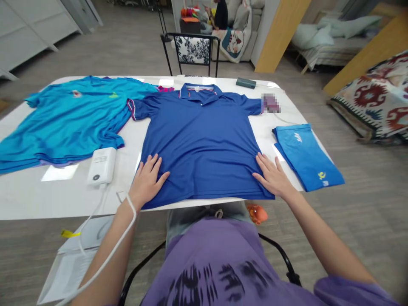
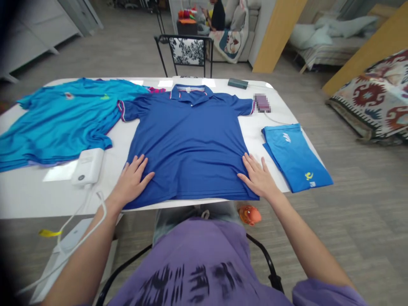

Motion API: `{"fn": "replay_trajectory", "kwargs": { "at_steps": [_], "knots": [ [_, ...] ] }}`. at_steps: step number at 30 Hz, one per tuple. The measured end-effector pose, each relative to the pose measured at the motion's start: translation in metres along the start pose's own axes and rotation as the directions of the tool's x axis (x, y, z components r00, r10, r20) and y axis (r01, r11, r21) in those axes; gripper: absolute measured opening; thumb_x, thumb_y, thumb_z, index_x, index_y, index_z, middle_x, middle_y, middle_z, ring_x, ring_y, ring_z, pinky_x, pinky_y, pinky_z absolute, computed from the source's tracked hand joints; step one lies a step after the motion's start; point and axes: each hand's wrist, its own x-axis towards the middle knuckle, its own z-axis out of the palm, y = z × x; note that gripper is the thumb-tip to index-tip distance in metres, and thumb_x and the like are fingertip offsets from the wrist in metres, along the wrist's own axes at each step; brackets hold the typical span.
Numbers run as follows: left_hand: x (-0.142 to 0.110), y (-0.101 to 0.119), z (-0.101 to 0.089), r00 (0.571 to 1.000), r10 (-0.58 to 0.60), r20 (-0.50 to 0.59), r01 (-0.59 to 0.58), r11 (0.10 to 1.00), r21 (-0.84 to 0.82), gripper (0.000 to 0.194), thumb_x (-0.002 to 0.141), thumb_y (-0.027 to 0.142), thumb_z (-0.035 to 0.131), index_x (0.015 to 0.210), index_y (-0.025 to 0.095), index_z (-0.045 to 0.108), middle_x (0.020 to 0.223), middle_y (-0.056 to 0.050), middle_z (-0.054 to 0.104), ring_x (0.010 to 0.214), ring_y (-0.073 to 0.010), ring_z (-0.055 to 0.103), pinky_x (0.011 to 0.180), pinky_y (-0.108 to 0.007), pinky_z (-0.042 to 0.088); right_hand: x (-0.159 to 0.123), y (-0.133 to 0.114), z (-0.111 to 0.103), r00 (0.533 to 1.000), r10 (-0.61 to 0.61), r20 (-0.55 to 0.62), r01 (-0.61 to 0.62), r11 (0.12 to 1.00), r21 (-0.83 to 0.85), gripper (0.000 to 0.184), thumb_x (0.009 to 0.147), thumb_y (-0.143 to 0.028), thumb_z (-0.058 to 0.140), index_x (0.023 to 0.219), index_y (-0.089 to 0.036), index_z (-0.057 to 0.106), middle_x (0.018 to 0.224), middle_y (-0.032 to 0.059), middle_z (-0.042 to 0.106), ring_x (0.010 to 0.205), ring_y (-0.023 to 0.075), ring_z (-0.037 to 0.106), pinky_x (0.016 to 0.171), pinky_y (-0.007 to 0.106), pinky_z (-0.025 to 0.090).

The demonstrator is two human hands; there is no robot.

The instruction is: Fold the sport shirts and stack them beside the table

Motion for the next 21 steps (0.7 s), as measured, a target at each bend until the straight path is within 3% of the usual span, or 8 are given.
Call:
{"fn": "replay_trajectory", "kwargs": {
  "at_steps": [4, 8, 12, 15, 18, 21],
  "knots": [
    [-0.056, -0.012, -0.013, 0.999, 0.037, -0.012, -0.037, 0.999, -0.011, 0.083, 0.115, 0.063, 0.052, 0.187, 0.028, 0.030, 0.194, -0.011, 0.028, 0.181, -0.0394, 0.024, 0.147, -0.069, 0.024, -0.043, -0.011, -0.015, 0.998, -0.058, -0.009, 0.058, 0.997, 0.043, 0.091, 0.118, -0.065, 0.047, 0.192, -0.034, 0.004, 0.194, 0.0055, 0.023, 0.180, 0.0353, 0.027, 0.149, 0.067, 0.017],
    [-0.098, -0.043, -0.017, 1.000, 0.017, 0.013, -0.017, 1.000, -0.019, 0.071, 0.116, 0.056, 0.051, 0.183, 0.034, 0.041, 0.192, -0.008, 0.036, 0.178, -0.0396, 0.034, 0.145, -0.069, 0.031, -0.083, -0.008, -0.013, 0.991, -0.118, 0.066, 0.118, 0.993, 0.007, 0.086, 0.118, -0.063, 0.051, 0.191, -0.044, 0.010, 0.191, 0.0009, 0.032, 0.178, 0.0356, 0.032, 0.148, 0.070, 0.013],
    [-0.114, -0.055, -0.025, 0.998, 0.007, -0.057, -0.010, 0.998, -0.058, 0.061, 0.118, 0.046, 0.047, 0.178, 0.036, 0.049, 0.187, -0.007, 0.045, 0.177, -0.0377, 0.036, 0.143, -0.070, 0.035, -0.103, 0.010, -0.008, 0.997, -0.073, 0.013, 0.073, 0.996, -0.052, 0.078, 0.119, -0.058, 0.051, 0.189, -0.045, 0.019, 0.188, 0.0007, 0.040, 0.176, 0.0357, 0.038, 0.145, 0.071, 0.022],
    [-0.120, -0.047, -0.035, 0.996, 0.047, -0.078, -0.057, 0.989, -0.138, 0.064, 0.111, 0.051, 0.063, 0.174, 0.041, 0.052, 0.181, -0.005, 0.054, 0.171, -0.0355, 0.047, 0.142, -0.066, 0.040, -0.108, 0.016, -0.010, 0.997, -0.066, -0.048, 0.063, 0.997, -0.048, 0.070, 0.117, -0.054, 0.058, 0.184, -0.042, 0.039, 0.182, 0.0033, 0.050, 0.170, 0.0356, 0.048, 0.137, 0.064, 0.038],
    [-0.128, -0.042, -0.041, 0.994, 0.067, -0.087, -0.083, 0.976, -0.201, 0.061, 0.104, 0.056, 0.077, 0.161, 0.041, 0.065, 0.165, -0.004, 0.070, 0.160, -0.0333, 0.062, 0.138, -0.060, 0.047, -0.109, 0.020, -0.012, 0.995, -0.063, -0.083, 0.061, 0.998, -0.026, 0.050, 0.115, -0.048, 0.065, 0.164, -0.041, 0.066, 0.167, 0.0047, 0.067, 0.152, 0.0345, 0.067, 0.123, 0.058, 0.051],
    [-0.135, -0.049, -0.042, 0.994, 0.040, -0.103, -0.063, 0.969, -0.237, 0.049, 0.103, 0.054, 0.077, 0.149, 0.037, 0.074, 0.161, -0.004, 0.073, 0.154, -0.0314, 0.067, 0.136, -0.056, 0.051, -0.110, 0.030, -0.011, 0.993, -0.074, -0.090, 0.078, 0.996, 0.038, 0.030, 0.116, -0.044, 0.065, 0.142, -0.040, 0.078, 0.154, 0.0038, 0.077, 0.137, 0.0316, 0.076, 0.111, 0.053, 0.056]
  ]
}}
